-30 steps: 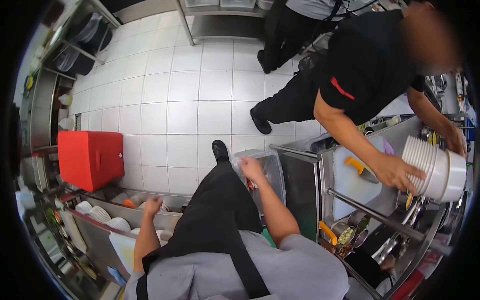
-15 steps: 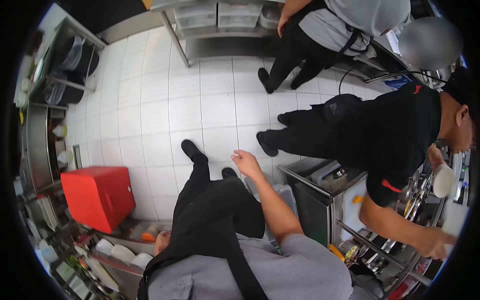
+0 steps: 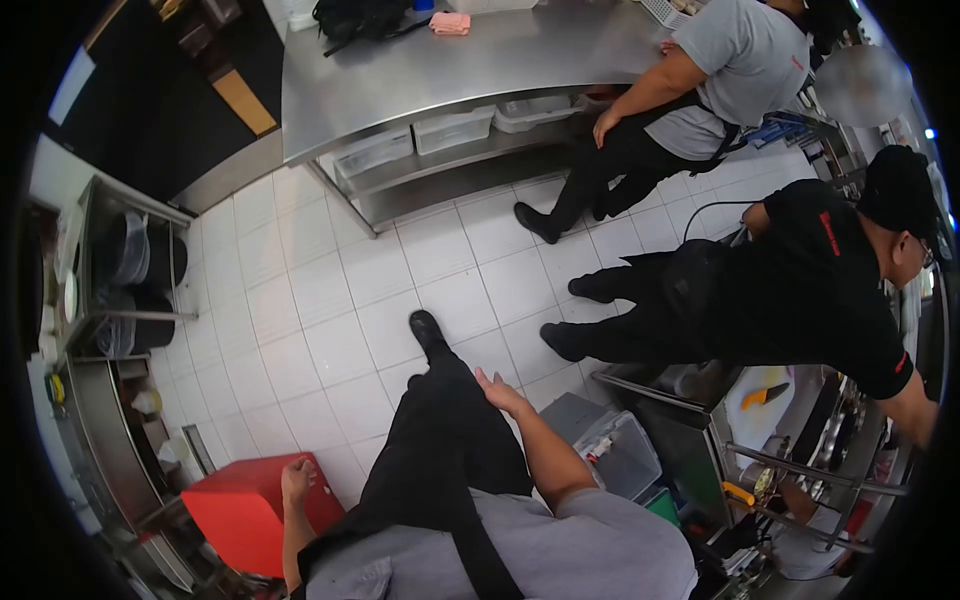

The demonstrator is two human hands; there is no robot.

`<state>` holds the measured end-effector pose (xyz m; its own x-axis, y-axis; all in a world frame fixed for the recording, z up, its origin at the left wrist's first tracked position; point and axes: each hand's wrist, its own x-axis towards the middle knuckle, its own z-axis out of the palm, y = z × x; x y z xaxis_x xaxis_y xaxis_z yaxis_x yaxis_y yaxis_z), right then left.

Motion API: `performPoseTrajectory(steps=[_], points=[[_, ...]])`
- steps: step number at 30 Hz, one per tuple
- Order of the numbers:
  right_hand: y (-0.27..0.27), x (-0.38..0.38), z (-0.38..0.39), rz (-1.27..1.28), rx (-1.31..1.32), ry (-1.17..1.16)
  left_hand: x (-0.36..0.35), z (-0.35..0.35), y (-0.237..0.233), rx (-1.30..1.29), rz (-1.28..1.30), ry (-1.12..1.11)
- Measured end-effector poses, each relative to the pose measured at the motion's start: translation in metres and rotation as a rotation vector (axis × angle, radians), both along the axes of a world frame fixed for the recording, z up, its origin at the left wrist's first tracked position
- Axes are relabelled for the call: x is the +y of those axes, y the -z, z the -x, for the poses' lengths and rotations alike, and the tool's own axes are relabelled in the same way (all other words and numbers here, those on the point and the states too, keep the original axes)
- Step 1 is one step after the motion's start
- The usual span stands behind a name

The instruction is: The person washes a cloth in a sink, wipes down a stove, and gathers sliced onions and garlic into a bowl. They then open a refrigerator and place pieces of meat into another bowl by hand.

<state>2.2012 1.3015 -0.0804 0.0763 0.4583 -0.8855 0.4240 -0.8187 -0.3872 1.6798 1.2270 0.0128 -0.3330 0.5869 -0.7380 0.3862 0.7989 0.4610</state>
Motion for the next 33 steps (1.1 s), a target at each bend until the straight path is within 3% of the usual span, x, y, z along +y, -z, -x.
performPoseTrajectory(steps=[2, 4, 5, 6, 7, 8, 9, 10, 11, 12, 13, 14, 15, 17, 18, 19, 22, 24, 28, 30, 32, 33], points=[[0.036, 0.009, 0.005, 0.007, 0.129, 0.198, 0.025, 0.009, 0.009, 0.032, -0.035, 0.022], [0.049, 0.023, 0.003, 0.197, 0.055, 0.163, 0.044, 0.012, 0.018, 0.062, -0.079, 0.016], [0.081, 0.017, 0.002, 0.12, -0.132, -0.107, 0.05, 0.014, 0.02, 0.028, -0.037, -0.012], [0.129, 0.004, -0.008, -0.043, -0.062, -0.527, 0.056, 0.019, 0.018, -0.001, 0.006, -0.034], [0.092, 0.013, 0.003, 0.082, -0.166, -0.675, 0.058, 0.028, 0.019, -0.045, 0.002, 0.148], [0.202, -0.028, -0.004, 0.135, -0.14, -0.721, 0.061, 0.036, 0.018, -0.087, -0.006, 0.328], [0.121, 0.018, 0.015, 0.569, -0.131, -0.55, 0.065, 0.043, 0.017, -0.07, -0.026, 0.328], [0.202, -0.042, -0.017, 0.215, 0.202, -0.217, 0.08, 0.043, 0.017, -0.058, -0.034, 0.383], [0.25, -0.028, 0.016, 0.384, -0.143, -0.536, 0.099, 0.041, 0.021, -0.036, -0.058, 0.422], [0.266, -0.024, 0.003, 0.252, 0.127, -0.629, 0.102, 0.045, 0.021, -0.012, -0.057, 0.461], [0.304, -0.021, 0.016, 0.321, 0.084, -0.601, 0.099, 0.049, 0.024, 0.006, -0.045, 0.503], [0.276, 0.0, 0.017, 0.376, 0.086, -0.401, 0.093, 0.056, 0.033, 0.015, -0.033, 0.552], [0.242, 0.027, 0.015, 0.349, 0.083, -0.413, 0.084, 0.084, 0.073, -0.089, -0.236, 0.68], [0.191, 0.07, 0.009, 0.278, 0.411, -0.225, 0.115, 0.089, 0.071, -0.021, -0.199, 0.656], [0.176, 0.091, 0.013, 0.236, 0.412, -0.211, 0.149, 0.071, 0.037, 0.036, -0.141, 0.646], [0.165, 0.115, 0.025, 0.185, 0.379, -0.23, 0.186, 0.036, 0.001, 0.131, 0.204, 0.125], [0.117, 0.195, 0.085, -0.031, 0.356, -0.233, 0.237, 0.053, 0.041, 0.034, -0.029, 0.112], [0.082, 0.251, 0.137, -0.237, 0.42, -0.213, 0.287, 0.036, 0.038, -0.153, -0.125, 0.011], [-0.003, 0.327, 0.25, -0.692, 0.565, -0.184, 0.389, -0.014, 0.005, -0.839, 0.064, -0.092], [-0.045, 0.346, 0.291, -0.906, 0.498, -0.261, 0.427, -0.043, -0.03, -1.154, 0.247, -0.013], [-0.111, 0.335, 0.307, -1.003, 0.094, -0.517, 0.443, -0.071, -0.079, -1.061, 0.154, 0.065], [-0.138, 0.334, 0.305, -1.013, 0.022, -0.498, 0.45, -0.062, -0.078, -0.948, 0.132, 0.218]])
